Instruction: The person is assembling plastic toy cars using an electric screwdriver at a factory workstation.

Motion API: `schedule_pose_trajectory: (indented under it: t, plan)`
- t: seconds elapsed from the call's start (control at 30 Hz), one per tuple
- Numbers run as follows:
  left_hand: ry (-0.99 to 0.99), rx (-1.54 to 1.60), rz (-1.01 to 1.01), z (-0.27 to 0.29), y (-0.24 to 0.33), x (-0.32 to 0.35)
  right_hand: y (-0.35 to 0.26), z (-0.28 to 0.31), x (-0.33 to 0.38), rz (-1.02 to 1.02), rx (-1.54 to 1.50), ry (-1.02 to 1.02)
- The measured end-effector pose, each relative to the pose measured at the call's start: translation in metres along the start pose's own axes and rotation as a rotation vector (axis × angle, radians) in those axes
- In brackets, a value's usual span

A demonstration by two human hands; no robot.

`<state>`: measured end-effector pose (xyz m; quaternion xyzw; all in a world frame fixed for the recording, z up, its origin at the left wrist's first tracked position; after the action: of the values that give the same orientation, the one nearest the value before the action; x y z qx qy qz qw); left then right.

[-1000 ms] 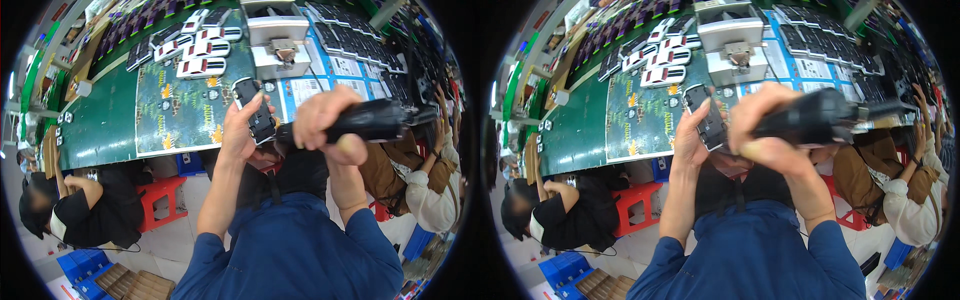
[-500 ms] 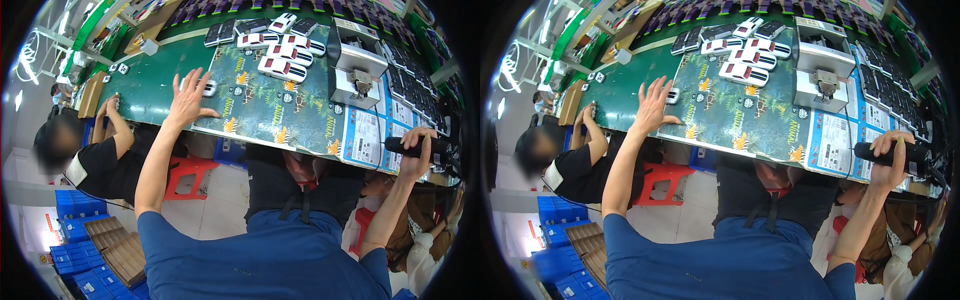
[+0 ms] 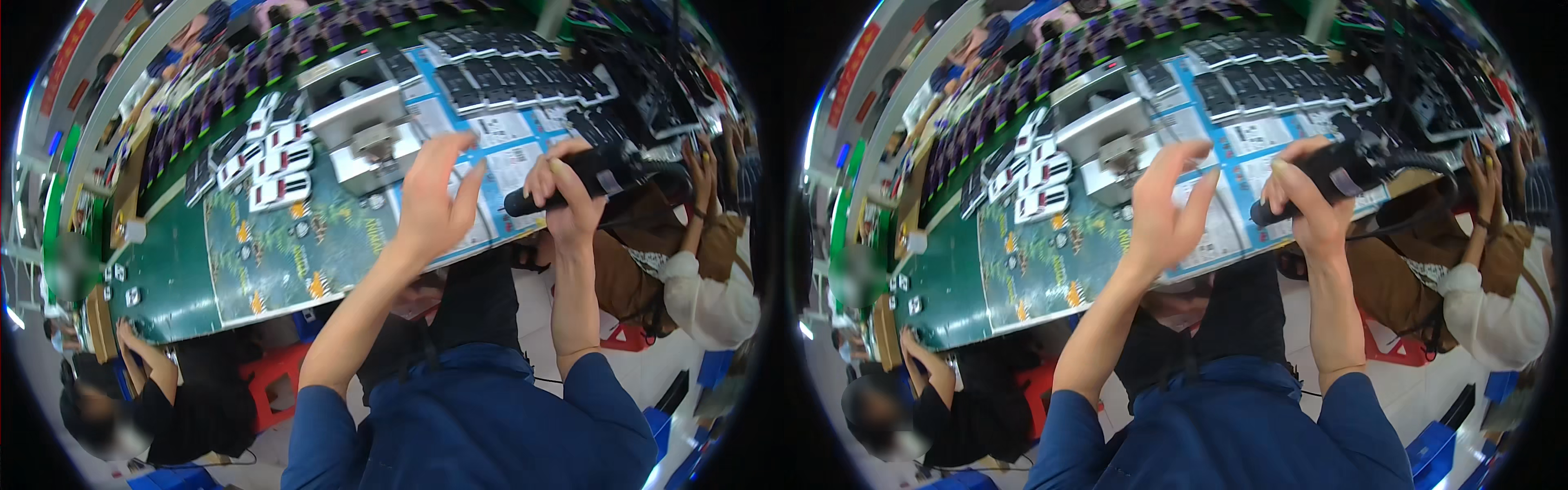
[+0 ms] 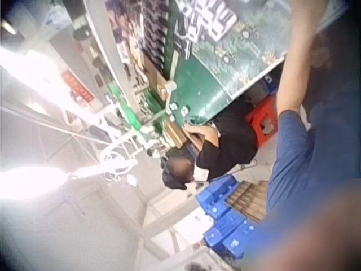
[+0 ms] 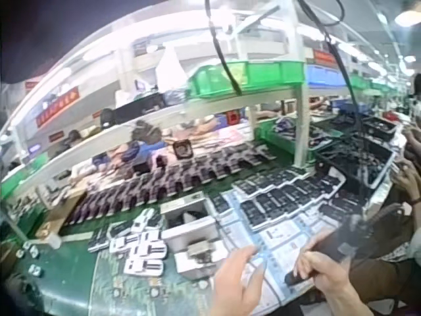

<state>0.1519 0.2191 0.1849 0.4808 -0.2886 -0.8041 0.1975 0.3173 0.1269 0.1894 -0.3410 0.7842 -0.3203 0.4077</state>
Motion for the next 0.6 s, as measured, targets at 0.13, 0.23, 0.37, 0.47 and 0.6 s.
schedule_pose_trajectory:
  t: [0.13, 0.23, 0.37, 0.47, 0.6]
  plan:
    - [0.073, -0.193, 0.234, -0.068, -0.080, -0.073, -0.034, 0.033, 0.015, 0.063, 0.191, 0.049]
    - [0.117, -0.349, 0.681, -0.077, -0.129, -0.108, -0.041, 0.043, 0.015, 0.041, 0.357, 0.106]
    - [-0.039, -0.421, 0.867, -0.105, -0.134, -0.111, -0.049, 0.049, 0.011, -0.001, 0.306, 0.094]
    - [0.039, -0.176, 0.921, -0.095, -0.159, -0.102, -0.047, 0.042, 0.008, -0.012, 0.299, 0.039]
    - [0.176, 0.039, 0.781, -0.094, -0.140, -0.093, -0.040, 0.037, 0.010, 0.001, 0.282, 0.024]
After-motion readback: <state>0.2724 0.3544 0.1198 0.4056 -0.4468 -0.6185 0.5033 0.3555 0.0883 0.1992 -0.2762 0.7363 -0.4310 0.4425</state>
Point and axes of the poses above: each hand's wrist, its own x-axis away from the middle knuckle, its own z-axis out of the back of the hand, y = z × x, the point moved 2 cm from there along -x, towards the middle knuckle, and after that the axes turned 1 degree about -x, right-handed, at the moved point
